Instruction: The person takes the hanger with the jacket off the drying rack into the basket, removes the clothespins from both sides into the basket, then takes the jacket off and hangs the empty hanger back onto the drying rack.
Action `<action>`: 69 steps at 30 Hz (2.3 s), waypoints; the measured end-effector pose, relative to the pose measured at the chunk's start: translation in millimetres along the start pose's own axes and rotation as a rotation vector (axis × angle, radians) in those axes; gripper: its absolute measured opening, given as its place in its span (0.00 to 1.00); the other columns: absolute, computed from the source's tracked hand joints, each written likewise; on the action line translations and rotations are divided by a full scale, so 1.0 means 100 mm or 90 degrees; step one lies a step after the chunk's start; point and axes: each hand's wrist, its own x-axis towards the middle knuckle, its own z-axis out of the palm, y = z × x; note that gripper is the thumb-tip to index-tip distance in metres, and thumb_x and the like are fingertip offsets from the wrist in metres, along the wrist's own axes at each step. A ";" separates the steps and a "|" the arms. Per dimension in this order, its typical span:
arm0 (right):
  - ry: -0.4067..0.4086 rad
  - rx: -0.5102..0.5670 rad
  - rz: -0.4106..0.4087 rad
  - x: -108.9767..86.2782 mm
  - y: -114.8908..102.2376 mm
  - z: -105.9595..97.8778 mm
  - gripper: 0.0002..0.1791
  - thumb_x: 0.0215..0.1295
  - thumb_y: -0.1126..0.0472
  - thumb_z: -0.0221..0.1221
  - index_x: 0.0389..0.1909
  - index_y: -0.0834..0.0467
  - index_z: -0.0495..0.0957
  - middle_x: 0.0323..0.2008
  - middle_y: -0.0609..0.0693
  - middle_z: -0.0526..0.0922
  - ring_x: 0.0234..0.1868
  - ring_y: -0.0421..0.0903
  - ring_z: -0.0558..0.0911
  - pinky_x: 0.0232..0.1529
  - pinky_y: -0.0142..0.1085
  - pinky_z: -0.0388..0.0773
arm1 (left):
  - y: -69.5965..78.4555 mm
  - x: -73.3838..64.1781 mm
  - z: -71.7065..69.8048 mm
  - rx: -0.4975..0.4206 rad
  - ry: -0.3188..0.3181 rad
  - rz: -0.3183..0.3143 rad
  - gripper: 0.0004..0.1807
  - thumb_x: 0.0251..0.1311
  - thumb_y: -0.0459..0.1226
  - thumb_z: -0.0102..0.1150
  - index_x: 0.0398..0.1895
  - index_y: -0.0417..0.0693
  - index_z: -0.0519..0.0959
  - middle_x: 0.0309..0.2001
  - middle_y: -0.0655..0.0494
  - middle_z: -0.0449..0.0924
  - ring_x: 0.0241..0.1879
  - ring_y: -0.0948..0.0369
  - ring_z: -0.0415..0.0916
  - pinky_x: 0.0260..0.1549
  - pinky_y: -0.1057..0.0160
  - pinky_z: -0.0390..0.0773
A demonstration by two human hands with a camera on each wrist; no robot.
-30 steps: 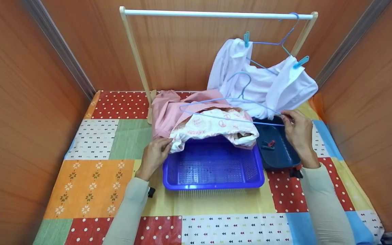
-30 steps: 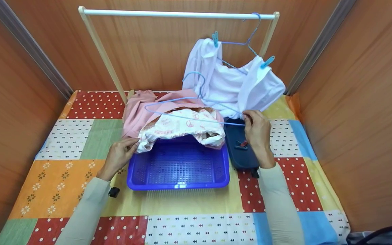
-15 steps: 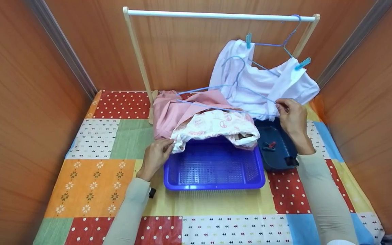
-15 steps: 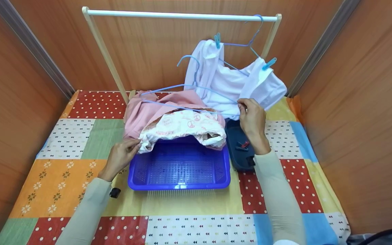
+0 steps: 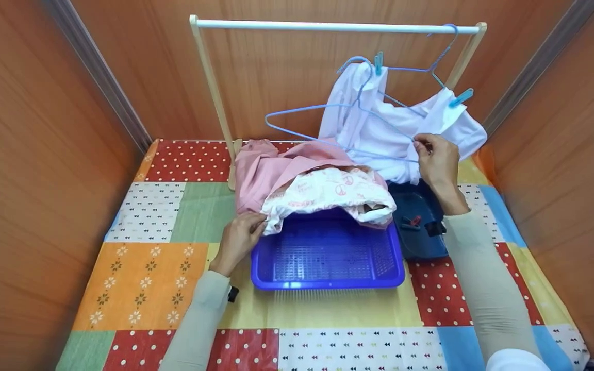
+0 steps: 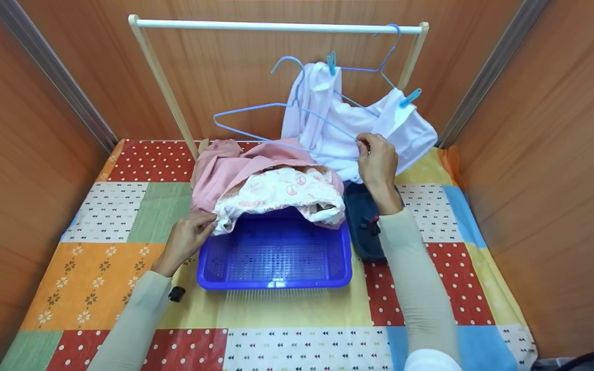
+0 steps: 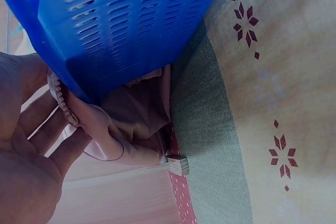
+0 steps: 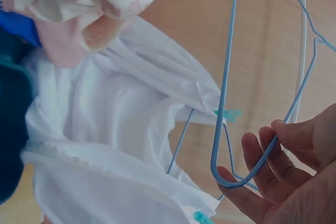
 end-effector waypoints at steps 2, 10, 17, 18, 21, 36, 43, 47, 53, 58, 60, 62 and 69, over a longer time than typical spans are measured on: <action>0.005 0.001 0.006 0.05 -0.02 0.02 0.08 0.67 0.68 0.58 0.41 0.66 0.84 0.39 0.64 0.87 0.40 0.60 0.84 0.45 0.50 0.77 | 0.00 0.01 0.00 0.000 0.001 0.002 0.09 0.60 0.36 0.65 0.43 0.45 0.87 0.42 0.49 0.88 0.44 0.52 0.84 0.46 0.51 0.81; 0.004 -0.005 0.026 0.25 -0.16 0.08 0.09 0.67 0.65 0.59 0.42 0.64 0.85 0.40 0.61 0.87 0.42 0.58 0.85 0.47 0.50 0.76 | -0.01 0.02 0.01 0.000 -0.006 -0.007 0.09 0.61 0.36 0.65 0.43 0.45 0.87 0.42 0.49 0.87 0.44 0.52 0.84 0.47 0.51 0.81; -0.007 -0.020 0.037 0.43 -0.28 0.15 0.10 0.69 0.64 0.57 0.43 0.62 0.85 0.42 0.59 0.88 0.43 0.56 0.86 0.47 0.48 0.78 | 0.00 0.01 0.03 -0.003 -0.002 -0.007 0.08 0.61 0.36 0.65 0.42 0.45 0.87 0.41 0.50 0.87 0.43 0.52 0.83 0.45 0.52 0.81; -0.008 -0.020 0.038 0.46 -0.30 0.16 0.10 0.69 0.63 0.57 0.44 0.62 0.85 0.42 0.59 0.88 0.43 0.56 0.86 0.48 0.48 0.79 | 0.00 0.01 0.03 -0.004 0.000 -0.009 0.08 0.61 0.36 0.65 0.42 0.45 0.87 0.41 0.49 0.87 0.43 0.52 0.83 0.45 0.52 0.81; -0.017 -0.023 0.047 0.54 -0.36 0.20 0.11 0.70 0.62 0.56 0.45 0.62 0.85 0.44 0.59 0.87 0.44 0.56 0.86 0.48 0.47 0.79 | 0.00 0.01 0.03 -0.002 0.002 -0.009 0.09 0.61 0.37 0.65 0.42 0.45 0.87 0.41 0.50 0.87 0.43 0.53 0.83 0.45 0.52 0.81; -0.083 -0.089 0.060 0.98 -0.73 0.32 0.12 0.71 0.61 0.55 0.46 0.58 0.85 0.45 0.54 0.88 0.50 0.53 0.84 0.54 0.50 0.77 | 0.00 0.00 0.03 0.014 0.012 -0.002 0.09 0.61 0.37 0.65 0.41 0.45 0.87 0.40 0.51 0.87 0.42 0.53 0.82 0.44 0.53 0.81; -0.104 -0.098 0.071 1.09 -0.93 0.42 0.13 0.72 0.58 0.55 0.48 0.55 0.85 0.49 0.52 0.87 0.54 0.52 0.83 0.59 0.49 0.75 | -0.01 -0.01 0.03 0.018 0.023 0.010 0.08 0.59 0.37 0.66 0.40 0.45 0.88 0.39 0.51 0.87 0.41 0.54 0.82 0.43 0.53 0.82; -0.119 -0.111 0.081 1.13 -1.01 0.48 0.14 0.72 0.56 0.53 0.49 0.53 0.85 0.50 0.50 0.86 0.56 0.53 0.82 0.60 0.50 0.75 | -0.01 0.00 0.03 0.012 0.022 0.016 0.07 0.60 0.36 0.66 0.39 0.46 0.88 0.39 0.51 0.87 0.41 0.54 0.82 0.43 0.54 0.82; -0.137 -0.124 0.088 1.17 -1.11 0.58 0.14 0.72 0.56 0.52 0.48 0.51 0.85 0.49 0.49 0.87 0.55 0.54 0.82 0.57 0.51 0.76 | 0.00 0.00 0.03 0.013 0.025 0.014 0.08 0.60 0.37 0.66 0.40 0.46 0.87 0.40 0.52 0.87 0.42 0.54 0.82 0.44 0.54 0.82; -0.149 -0.132 0.087 1.17 -1.17 0.65 0.14 0.72 0.57 0.51 0.48 0.51 0.85 0.49 0.50 0.86 0.54 0.56 0.83 0.56 0.51 0.77 | 0.00 0.00 0.03 0.019 0.019 0.006 0.08 0.60 0.37 0.66 0.41 0.46 0.87 0.40 0.53 0.87 0.43 0.55 0.82 0.44 0.53 0.81; -0.150 -0.136 0.091 1.16 -1.18 0.67 0.15 0.73 0.56 0.51 0.49 0.51 0.84 0.50 0.50 0.86 0.54 0.56 0.82 0.56 0.51 0.77 | 0.00 0.00 0.04 0.020 0.018 0.004 0.08 0.60 0.37 0.66 0.41 0.47 0.88 0.40 0.53 0.87 0.43 0.55 0.82 0.44 0.54 0.81; -0.152 -0.132 0.094 1.15 -1.19 0.69 0.15 0.73 0.56 0.51 0.50 0.52 0.84 0.50 0.50 0.86 0.54 0.56 0.82 0.57 0.52 0.77 | 0.00 0.00 0.04 0.018 0.018 0.004 0.08 0.60 0.37 0.66 0.40 0.47 0.88 0.40 0.52 0.87 0.42 0.54 0.82 0.44 0.53 0.82; -0.164 -0.128 0.101 1.10 -1.11 0.78 0.15 0.72 0.56 0.50 0.49 0.52 0.85 0.49 0.49 0.86 0.54 0.56 0.82 0.57 0.52 0.77 | -0.01 0.00 0.06 0.016 0.026 0.012 0.08 0.59 0.37 0.67 0.40 0.46 0.88 0.39 0.52 0.87 0.42 0.54 0.82 0.44 0.54 0.81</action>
